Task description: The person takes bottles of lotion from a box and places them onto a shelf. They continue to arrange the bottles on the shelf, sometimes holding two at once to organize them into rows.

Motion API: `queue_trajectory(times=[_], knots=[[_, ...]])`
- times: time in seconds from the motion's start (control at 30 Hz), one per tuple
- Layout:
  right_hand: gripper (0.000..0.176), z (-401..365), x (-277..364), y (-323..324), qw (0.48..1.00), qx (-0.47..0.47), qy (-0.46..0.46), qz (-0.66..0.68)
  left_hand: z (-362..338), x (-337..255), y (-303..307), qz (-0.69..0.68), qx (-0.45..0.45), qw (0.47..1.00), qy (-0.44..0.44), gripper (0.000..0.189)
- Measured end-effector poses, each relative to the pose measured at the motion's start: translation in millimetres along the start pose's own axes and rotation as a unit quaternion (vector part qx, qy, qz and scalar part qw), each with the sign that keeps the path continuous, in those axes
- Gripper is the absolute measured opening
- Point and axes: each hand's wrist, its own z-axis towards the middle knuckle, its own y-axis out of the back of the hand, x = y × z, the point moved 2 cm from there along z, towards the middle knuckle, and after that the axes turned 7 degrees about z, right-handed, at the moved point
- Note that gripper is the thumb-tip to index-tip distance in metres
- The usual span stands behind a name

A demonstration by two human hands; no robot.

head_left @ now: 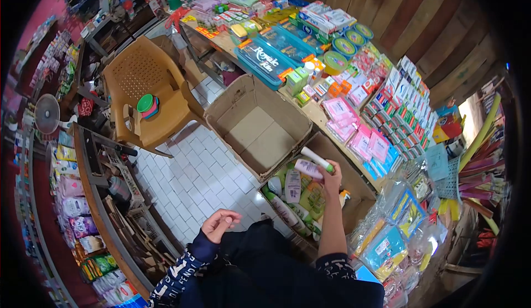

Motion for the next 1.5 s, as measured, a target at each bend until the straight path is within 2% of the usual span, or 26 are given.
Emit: queue_trajectory(times=[0.07, 0.1, 0.13, 0.2, 0.3, 0.4, 0.47, 0.5, 0.57, 0.63, 0.7, 0.73, 0.8, 0.83, 0.87, 0.93, 0.97, 1.03, 1.1, 1.13, 1.17, 1.2, 1.33, 1.43, 1.47, 1.5], knots=[[0.035, -31.9, 54.0, -36.8, 0.993, 0.111, 0.007, -0.039, -0.8, -9.9, 9.0, 0.086, -0.03, 0.993, -0.071, 0.027], [0.036, -47.0, 78.7, -61.6, 0.982, 0.165, 0.007, -0.089, -4.2, -43.5, 12.6, 0.184, -0.047, 0.974, -0.124, 0.041], [0.036, -62.8, 97.3, -90.8, 0.966, 0.226, 0.001, -0.127, -4.2, -59.5, 18.0, 0.259, -0.075, 0.944, -0.189, 0.046], [0.036, -100.2, 122.0, -156.2, 0.916, 0.347, -0.009, -0.202, -13.4, -84.1, 31.6, 0.407, -0.137, 0.85, -0.306, 0.058], [0.039, -169.4, 132.2, -255.3, 0.832, 0.508, 0.022, -0.221, -38.0, -99.2, 64.1, 0.465, -0.158, 0.803, -0.339, 0.073], [0.043, -239.2, 118.4, -340.8, 0.745, 0.62, 0.097, -0.225, -81.8, -84.8, 119.7, 0.358, -0.117, 0.903, -0.206, 0.081], [0.045, -283.5, 102.0, -388.3, 0.696, 0.658, 0.18, -0.225, -117.8, -65.4, 162.0, 0.323, -0.181, 0.907, -0.201, 0.087], [0.048, -309.5, 95.5, -408.7, 0.714, 0.664, 0.069, -0.21, -137.2, -55.6, 182.9, 0.29, -0.21, 0.909, -0.212, 0.089], [0.051, -351.2, 72.3, -449.1, 0.691, 0.689, 0.04, -0.214, -174.1, -33.6, 223.6, 0.225, -0.253, 0.913, -0.227, 0.096], [0.057, -386.3, 48.8, -488.7, 0.649, 0.729, 0.043, -0.215, -212.3, -21.7, 253.4, 0.216, -0.307, 0.884, -0.278, 0.1], [0.058, -420.3, 24.3, -521.2, 0.62, 0.757, -0.005, -0.204, -251.6, -4.3, 279.7, 0.192, -0.356, 0.868, -0.289, 0.105], [0.059, -436.1, 12.5, -537.1, 0.604, 0.772, -0.031, -0.195, -268.5, 4.4, 290.7, 0.16, -0.382, 0.859, -0.301, 0.101], [0.054, -466.5, -5.1, -560.8, 0.533, 0.826, -0.095, -0.154, -295.1, 31.0, 313.8, 0.043, -0.404, 0.844, -0.349, 0.097], [0.052, -483.1, -7.4, -571.2, 0.496, 0.85, -0.116, -0.135, -303.5, 60.8, 332.6, -0.035, -0.398, 0.851, -0.341, 0.094], [0.049, -497.2, -10.7, -583.7, 0.452, 0.877, -0.123, -0.112, -316.1, 63.2, 341.8, -0.08, -0.373, 0.84, -0.386, 0.093], [0.042, -530.8, -4.6, -609.3, 0.385, 0.914, -0.064, -0.106, -349.5, 53.9, 342.4, -0.129, -0.373, 0.833, -0.388, 0.092], [0.04, -545.6, -2.3, -620.8, 0.349, 0.93, -0.064, -0.098, -360.2, 50.0, 340.4, -0.156, -0.374, 0.822, -0.401, 0.092], [0.037, -570.7, 0.6, -645.6, 0.282, 0.953, -0.063, -0.091, -382.3, 44.4, 339.9, -0.212, -0.352, 0.835, -0.365, 0.09], [0.036, -592.1, 1.8, -667.8, 0.213, 0.97, -0.063, -0.095, -401.1, 27.0, 333.2, -0.244, -0.379, 0.799, -0.398, 0.086], [0.034, -604.7, 5.4, -677.0, 0.174, 0.981, -0.012, -0.088, -407.2, 23.6, 331.7, -0.26, -0.393, 0.778, -0.416, 0.084], [0.032, -618.8, 9.6, -684.9, 0.132, 0.988, 0.037, -0.077, -412.0, 30.9, 333.0, -0.268, -0.386, 0.785, -0.404, 0.08], [0.029, -632.3, 12.9, -691.1, 0.09, 0.99, 0.084, -0.061, -415.2, 34.9, 330.3, -0.269, -0.419, 0.768, -0.402, 0.08], [0.026, -675.9, 13.8, -713.1, -0.026, 0.997, 0.069, -0.034, -425.7, 34.7, 313.5, -0.258, -0.524, 0.712, -0.39, 0.076], [0.029, -711.2, 22.8, -730.4, -0.051, 0.989, 0.135, 0.009, -431.2, 42.7, 303.1, -0.26, -0.608, 0.634, -0.401, 0.075], [0.029, -724.8, 30.6, -736.3, -0.049, 0.984, 0.167, 0.035, -432.1, 51.8, 301.6, -0.284, -0.596, 0.599, -0.453, 0.075], [0.028, -737.2, 35.0, -742.2, -0.007, 0.989, 0.143, 0.028, -435.3, 61.0, 298.6, -0.305, -0.58, 0.565, -0.501, 0.075]])
